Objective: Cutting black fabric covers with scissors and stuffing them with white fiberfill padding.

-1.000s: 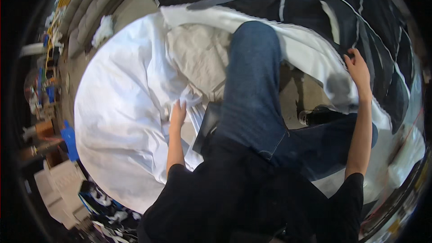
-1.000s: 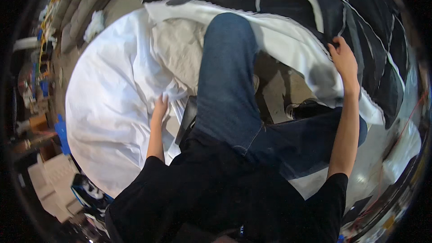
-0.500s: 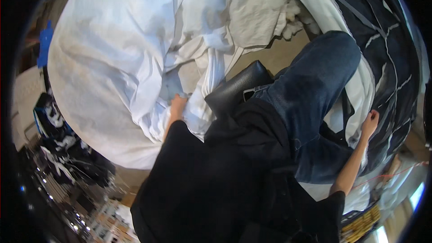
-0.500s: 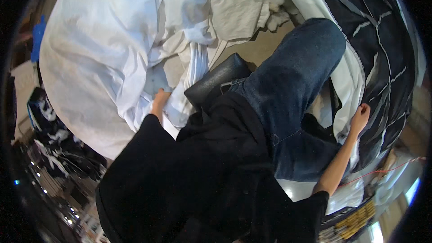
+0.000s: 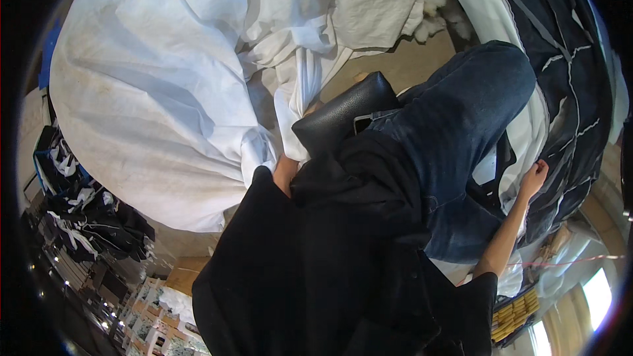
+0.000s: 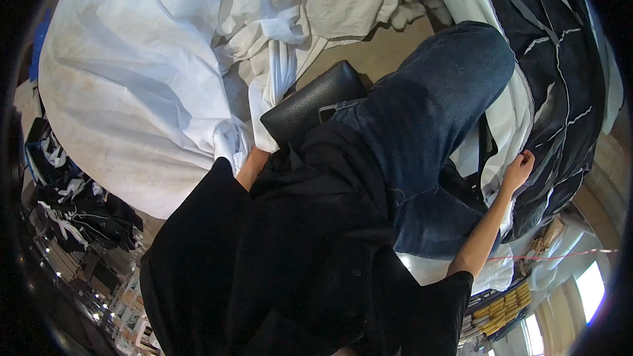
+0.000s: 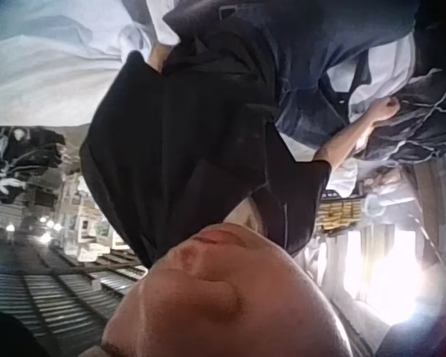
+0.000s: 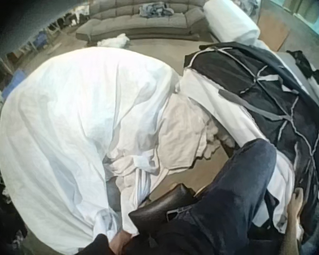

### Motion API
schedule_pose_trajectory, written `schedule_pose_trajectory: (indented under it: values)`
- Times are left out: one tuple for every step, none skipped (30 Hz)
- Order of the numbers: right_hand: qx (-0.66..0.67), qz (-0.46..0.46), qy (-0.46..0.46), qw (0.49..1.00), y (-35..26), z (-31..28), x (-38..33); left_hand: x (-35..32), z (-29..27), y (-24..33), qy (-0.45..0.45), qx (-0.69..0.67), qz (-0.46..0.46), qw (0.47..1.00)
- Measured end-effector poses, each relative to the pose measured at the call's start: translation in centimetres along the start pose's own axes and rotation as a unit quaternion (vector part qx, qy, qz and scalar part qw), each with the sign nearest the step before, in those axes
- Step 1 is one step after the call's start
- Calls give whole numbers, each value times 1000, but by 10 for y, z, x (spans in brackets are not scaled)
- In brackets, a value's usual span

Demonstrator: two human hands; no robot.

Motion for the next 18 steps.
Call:
schedule_pose_trajectory:
  values:
    - [17, -7, 0, 1000, 0, -1, -1, 1, 2, 6, 1, -28, 5, 1000]
    - [15, -1, 5, 1000, 2, -4, 0, 2, 3, 13, 2, -55, 10, 998]
    - [11, -3, -6, 1000, 3, -8, 2, 3, 6, 20, 1, -83, 15, 996]
    - [13, -4, -21, 1000, 2, -6, 2, 9, 1, 24, 6, -108, 21, 994]
    - [26, -20, -10, 999, 0, -4, 2, 15, -3, 27, 9, -134, 26, 991]
    - [25, -13, -7, 1000, 0, -4, 1, 21, -4, 30, 10, -160, 30, 987]
    - [26, -16, 2, 1000, 0, -8, 2, 27, 0, 30, 8, -189, 30, 981]
    - [24, -19, 11, 999, 1, -16, 4, 33, 8, 29, 3, -218, 29, 975]
    - [14, -17, 17, 1000, 2, -26, 7, 40, 19, 27, -4, -248, 25, 968]
    - [14, -11, 21, 1000, 1, -18, 3, 65, -9, 7, 9, -273, 37, 961]
    - [12, -7, 24, 1000, 1, -11, -1, 89, -32, -8, 22, -297, 47, 953]
    - [25, 1, 22, 999, 0, -2, -3, 119, -45, -12, 34, -322, 57, 945]
    - [25, -1, 14, 1000, 0, 4, -7, 143, -73, -21, 40, -315, 67, 946]
    - [56, 14, 6, 998, -4, 21, -16, 157, -152, 16, 77, -119, 236, 961]
    - [94, 32, -10, 995, -9, 32, -19, 158, -193, 44, 105, 78, 371, 919]
    - [83, 37, 5, 996, -5, 18, -13, 162, -163, 64, 88, 71, 380, 918]
    - [64, 25, 8, 998, -2, -2, -6, 158, -111, 78, 51, -35, 406, 912]
    - [59, 21, 0, 998, -5, -9, -7, 147, -86, 94, 25, -128, 427, 895]
Point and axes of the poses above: each hand's wrist, its own x-axis towards the middle knuckle, its own z-axis out of the palm, y = z × x, the point moved 3 cm from there along x, towards the middle knuckle, and after that the axes turned 2 degrees about x, right-handed, at the moved point
